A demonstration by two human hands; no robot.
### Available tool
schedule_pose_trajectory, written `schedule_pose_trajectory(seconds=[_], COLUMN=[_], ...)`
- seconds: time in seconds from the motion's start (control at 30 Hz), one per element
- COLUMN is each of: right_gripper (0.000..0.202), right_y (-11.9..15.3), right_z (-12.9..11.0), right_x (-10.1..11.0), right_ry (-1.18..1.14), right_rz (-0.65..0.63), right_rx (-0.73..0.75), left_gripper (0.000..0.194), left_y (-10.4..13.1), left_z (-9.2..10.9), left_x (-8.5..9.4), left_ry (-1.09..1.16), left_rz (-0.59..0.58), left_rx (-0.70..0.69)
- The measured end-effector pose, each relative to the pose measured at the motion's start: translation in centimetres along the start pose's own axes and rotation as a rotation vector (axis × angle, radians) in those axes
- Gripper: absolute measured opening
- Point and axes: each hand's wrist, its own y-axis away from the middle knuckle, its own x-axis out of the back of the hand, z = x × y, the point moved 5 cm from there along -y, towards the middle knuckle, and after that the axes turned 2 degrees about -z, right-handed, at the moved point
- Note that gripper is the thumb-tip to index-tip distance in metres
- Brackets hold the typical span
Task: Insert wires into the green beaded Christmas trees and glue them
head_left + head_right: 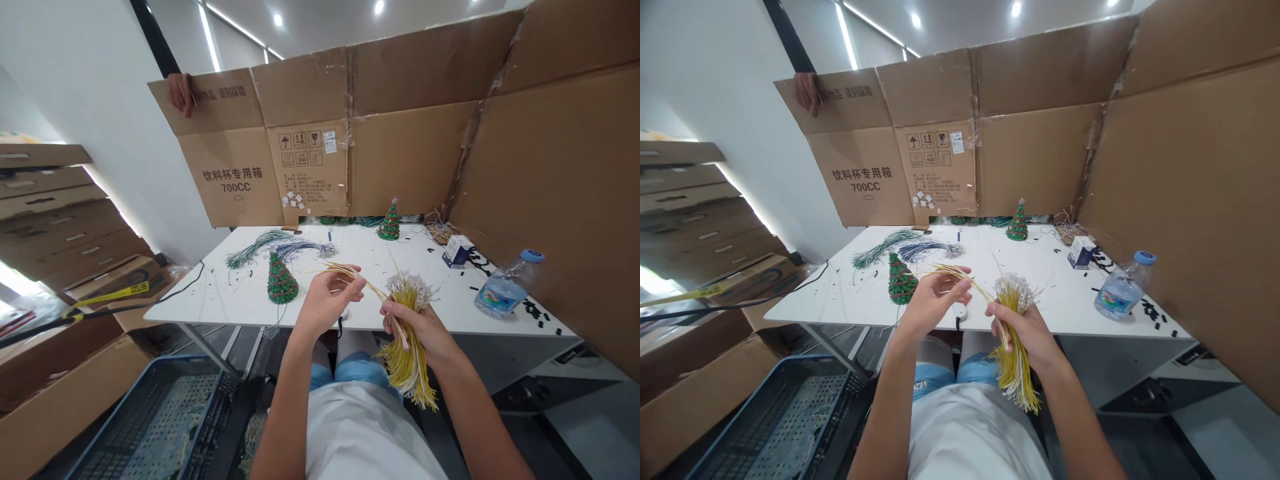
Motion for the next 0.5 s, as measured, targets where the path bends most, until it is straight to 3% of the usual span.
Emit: schedule_pose_trajectory(seconds=[0.23,0.5], right_gripper=[0.034,0.037], right_y=[-3.6,-6.8], right_z=[0.6,2.7], right_x=[5.1,9.4], right_ry=[-0.015,0.161], right_rz=[0.188,0.325], right_rx=[0.009,-0.120], left_gripper=[0.067,0.066], left_y=[0.4,1.0], left_z=[-0.2,-0.6], left_x=[1.6,2.5], left_ry=[-0.207,-0.253], left_rz=[0.049,-0.051], left_rx=[0.061,0.055])
